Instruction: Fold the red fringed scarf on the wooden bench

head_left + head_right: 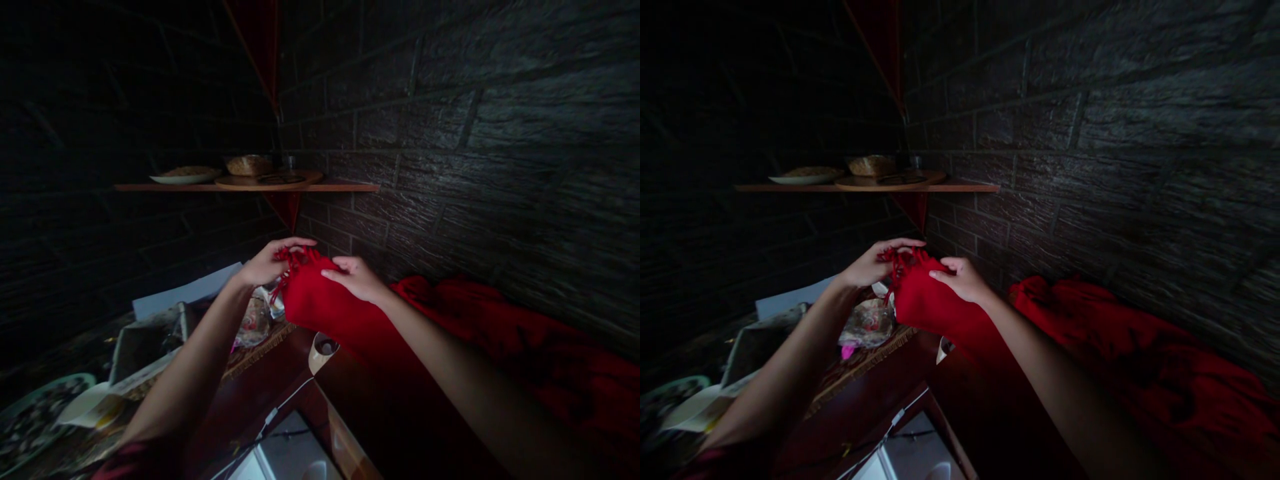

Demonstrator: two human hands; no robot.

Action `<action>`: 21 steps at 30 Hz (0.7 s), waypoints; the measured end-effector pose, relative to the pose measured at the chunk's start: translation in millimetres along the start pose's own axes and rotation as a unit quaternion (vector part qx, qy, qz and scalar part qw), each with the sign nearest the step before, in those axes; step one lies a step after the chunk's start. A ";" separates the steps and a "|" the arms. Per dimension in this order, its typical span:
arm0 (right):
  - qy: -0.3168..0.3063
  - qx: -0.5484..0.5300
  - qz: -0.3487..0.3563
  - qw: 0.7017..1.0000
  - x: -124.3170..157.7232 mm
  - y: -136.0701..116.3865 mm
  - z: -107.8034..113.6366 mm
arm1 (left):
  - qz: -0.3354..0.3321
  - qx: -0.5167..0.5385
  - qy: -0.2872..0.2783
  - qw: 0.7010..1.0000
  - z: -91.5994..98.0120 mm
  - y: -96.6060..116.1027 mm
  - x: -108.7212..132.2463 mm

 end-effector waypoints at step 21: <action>0.077 0.083 0.156 0.981 -10.1 -27.0 -24.5 | 0.014 0.065 0.046 0.997 -4.2 -1.7 4.8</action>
Point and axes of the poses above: each hand's wrist, its own x-axis away from the middle knuckle, its own z-axis out of the back of the hand, y = z × x, the point moved 3 cm from there along -x, towards the middle knuckle, and after that the axes turned 5 degrees about -y, right-handed, at the moved point
